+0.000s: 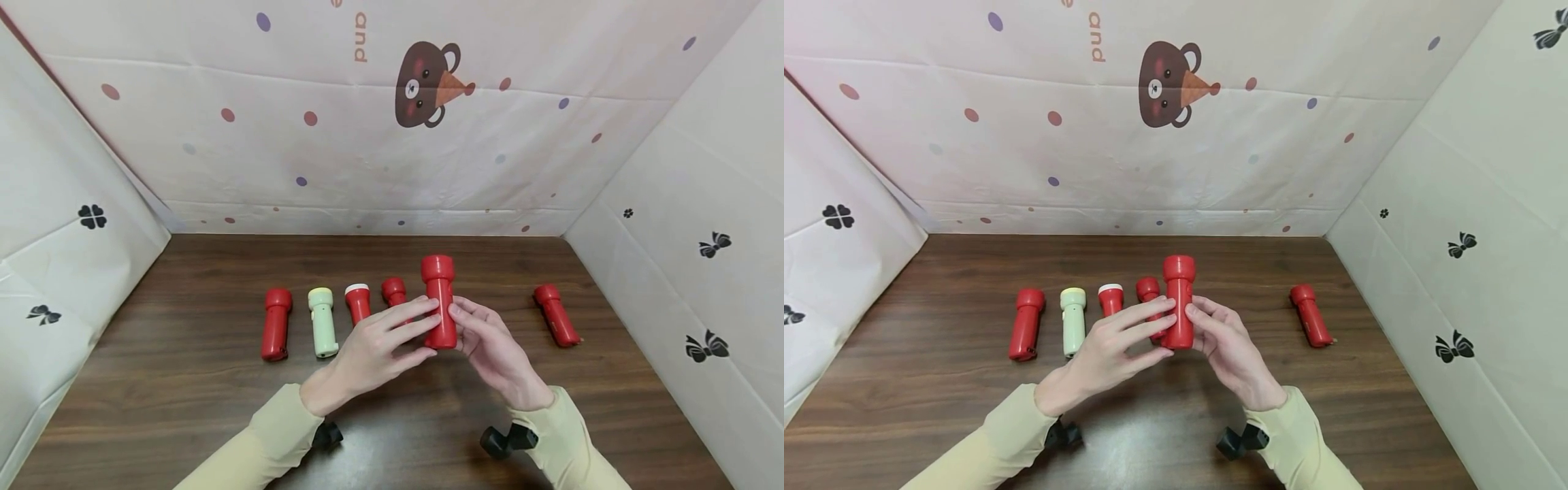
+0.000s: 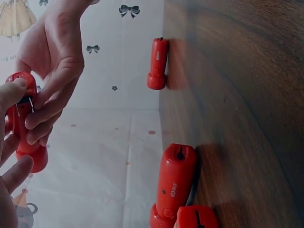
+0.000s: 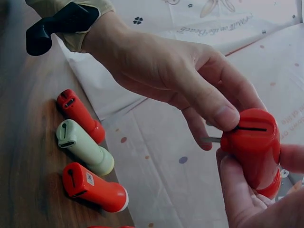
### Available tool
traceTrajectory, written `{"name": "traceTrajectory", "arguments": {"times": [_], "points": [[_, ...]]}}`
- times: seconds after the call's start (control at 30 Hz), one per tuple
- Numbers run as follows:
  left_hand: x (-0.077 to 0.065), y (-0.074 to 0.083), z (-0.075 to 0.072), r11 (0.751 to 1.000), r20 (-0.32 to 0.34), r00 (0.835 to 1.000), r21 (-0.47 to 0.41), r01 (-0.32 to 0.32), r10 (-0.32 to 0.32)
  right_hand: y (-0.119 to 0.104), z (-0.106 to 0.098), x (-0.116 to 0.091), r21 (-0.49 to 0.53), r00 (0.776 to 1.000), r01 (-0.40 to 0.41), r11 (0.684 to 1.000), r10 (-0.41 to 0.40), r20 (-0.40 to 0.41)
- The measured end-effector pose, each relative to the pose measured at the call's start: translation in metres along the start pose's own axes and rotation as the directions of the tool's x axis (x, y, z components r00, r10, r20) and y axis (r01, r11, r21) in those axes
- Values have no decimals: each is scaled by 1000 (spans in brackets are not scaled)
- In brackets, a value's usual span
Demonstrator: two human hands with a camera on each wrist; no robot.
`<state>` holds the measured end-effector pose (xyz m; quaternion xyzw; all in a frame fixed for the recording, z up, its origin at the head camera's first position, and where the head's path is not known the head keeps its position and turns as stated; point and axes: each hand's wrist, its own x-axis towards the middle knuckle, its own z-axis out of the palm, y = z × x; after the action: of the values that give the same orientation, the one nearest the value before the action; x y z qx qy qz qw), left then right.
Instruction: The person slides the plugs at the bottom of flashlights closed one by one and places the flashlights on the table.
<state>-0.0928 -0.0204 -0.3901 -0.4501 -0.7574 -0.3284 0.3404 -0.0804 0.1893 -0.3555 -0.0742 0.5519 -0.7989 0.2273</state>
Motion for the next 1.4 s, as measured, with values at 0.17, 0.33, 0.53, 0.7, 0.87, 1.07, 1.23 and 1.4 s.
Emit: {"name": "traceTrajectory", "arguments": {"times": [0.17, 0.33, 0.53, 0.7, 0.87, 1.07, 1.23, 1.4], "points": [[-1, -1, -1, 999, 11, 1000, -34, 2, -1, 2, -2, 0, 7, 1000, 1, 1000, -1, 23], [-1, -2, -2, 1000, 31, 1000, -27, -5, 6, 6, -3, 1, 24, 998, 15, 1000, -16, 58], [-2, -2, -4, 1000, 39, 999, -4, -20, 20, 11, -3, 2, 38, 997, 32, 999, -35, 74], [-3, -2, -6, 1000, 40, 999, 14, -25, 25, 13, -2, 3, 41, 997, 29, 999, -31, 72], [-2, -1, -9, 1000, 48, 999, 10, -20, 20, 13, 0, 3, 45, 997, 24, 999, -27, 66], [-1, 0, -10, 1000, 57, 998, 4, -14, 14, 14, 1, 3, 74, 996, 41, 996, -47, 74], [-3, 2, -12, 1000, 74, 997, 7, 5, -5, 15, 2, 3, 90, 994, 48, 995, -56, 91], [-4, 4, -14, 1000, 88, 996, 9, 23, -24, 16, 2, 4, 93, 993, 43, 995, -53, 107]]}}
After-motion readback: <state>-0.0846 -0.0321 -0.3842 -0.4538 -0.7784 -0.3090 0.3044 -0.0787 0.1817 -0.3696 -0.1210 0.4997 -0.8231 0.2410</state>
